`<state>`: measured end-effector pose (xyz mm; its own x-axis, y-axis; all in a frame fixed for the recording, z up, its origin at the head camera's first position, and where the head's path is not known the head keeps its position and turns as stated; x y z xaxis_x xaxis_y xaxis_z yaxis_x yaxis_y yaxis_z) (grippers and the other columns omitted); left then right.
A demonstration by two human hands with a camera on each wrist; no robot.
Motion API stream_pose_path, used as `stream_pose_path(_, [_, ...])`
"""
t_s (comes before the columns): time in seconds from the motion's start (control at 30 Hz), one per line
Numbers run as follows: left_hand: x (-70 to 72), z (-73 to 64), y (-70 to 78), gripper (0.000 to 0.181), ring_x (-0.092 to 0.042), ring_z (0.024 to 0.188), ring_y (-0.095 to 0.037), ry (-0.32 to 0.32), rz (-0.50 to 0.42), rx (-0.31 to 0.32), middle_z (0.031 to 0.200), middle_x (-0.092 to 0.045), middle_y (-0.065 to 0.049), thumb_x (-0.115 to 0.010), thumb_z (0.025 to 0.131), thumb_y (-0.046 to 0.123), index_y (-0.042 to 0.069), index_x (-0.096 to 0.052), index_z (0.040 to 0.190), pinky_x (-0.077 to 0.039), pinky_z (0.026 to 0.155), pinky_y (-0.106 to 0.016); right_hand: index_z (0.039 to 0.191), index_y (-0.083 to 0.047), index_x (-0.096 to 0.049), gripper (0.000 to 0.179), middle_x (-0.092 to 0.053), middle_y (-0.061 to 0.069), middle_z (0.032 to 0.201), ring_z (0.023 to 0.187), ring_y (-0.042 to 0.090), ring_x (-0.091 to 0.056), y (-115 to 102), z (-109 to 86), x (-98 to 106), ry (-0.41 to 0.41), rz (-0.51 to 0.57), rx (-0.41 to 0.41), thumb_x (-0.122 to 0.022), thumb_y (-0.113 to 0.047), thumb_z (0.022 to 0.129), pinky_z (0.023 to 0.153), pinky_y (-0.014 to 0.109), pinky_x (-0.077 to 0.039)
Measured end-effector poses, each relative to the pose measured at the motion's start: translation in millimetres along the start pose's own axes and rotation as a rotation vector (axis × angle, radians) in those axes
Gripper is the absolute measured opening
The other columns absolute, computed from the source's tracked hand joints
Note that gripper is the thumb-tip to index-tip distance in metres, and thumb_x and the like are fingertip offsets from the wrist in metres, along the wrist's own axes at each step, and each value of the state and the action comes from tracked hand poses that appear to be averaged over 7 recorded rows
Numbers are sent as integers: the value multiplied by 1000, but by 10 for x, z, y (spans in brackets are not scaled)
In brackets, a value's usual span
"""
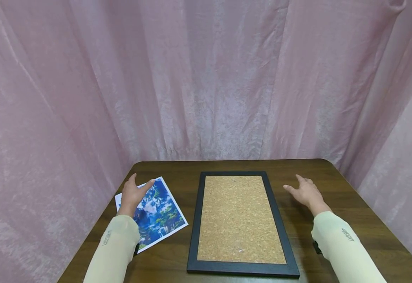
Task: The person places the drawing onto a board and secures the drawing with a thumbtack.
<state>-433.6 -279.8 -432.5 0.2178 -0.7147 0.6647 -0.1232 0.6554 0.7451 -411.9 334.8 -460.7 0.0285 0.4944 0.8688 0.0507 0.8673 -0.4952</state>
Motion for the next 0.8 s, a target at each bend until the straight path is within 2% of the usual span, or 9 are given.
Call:
stream_pose_path(0.2, [102,-52,-75,100,-18,145,-48,45,-49,5,161,-15,-27,-64,92,53,3,-8,159,-21,112,-64,151,13,-18,93,-18,48,145,129,66,-25,56,-11,27,9,51,-2,-45,-60,99,102,74,-27])
stream_pose_path(0.47, [165,-103,-267,99,-22,144,-47,82,-94,55,160,-16,-28,-66,92,47,2,-9,158,-24,112,-62,149,14,-20,87,-20,49,143,129,66,-25,93,-51,53,21,97,-10,-45,-53,101,102,73,-28])
stream_pose_path(0.63, [190,-155,-394,97,-23,142,-50,85,-114,77,158,-18,-30,-66,93,46,0,-9,157,-24,111,-64,150,14,-18,89,-23,47,145,131,62,-26,165,-75,68,18,180,-58,-42,-56,101,104,71,-27])
stream_pose_path(0.8, [243,-209,-568,95,-26,138,-52,106,-126,129,154,-23,-35,-66,93,44,-2,-13,156,-24,110,-65,153,10,-13,92,-22,44,148,133,60,-26,254,-95,65,3,225,-114,-38,-61,100,105,70,-27])
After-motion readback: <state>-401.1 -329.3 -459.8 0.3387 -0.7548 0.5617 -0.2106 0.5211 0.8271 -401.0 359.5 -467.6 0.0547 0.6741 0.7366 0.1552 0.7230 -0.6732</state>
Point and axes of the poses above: each hand's wrist, its own z-axis towards the middle knuckle, its own x-axis out of the back of the hand, y = z × x, the point moved 9 cm from there along z, towards the middle knuckle
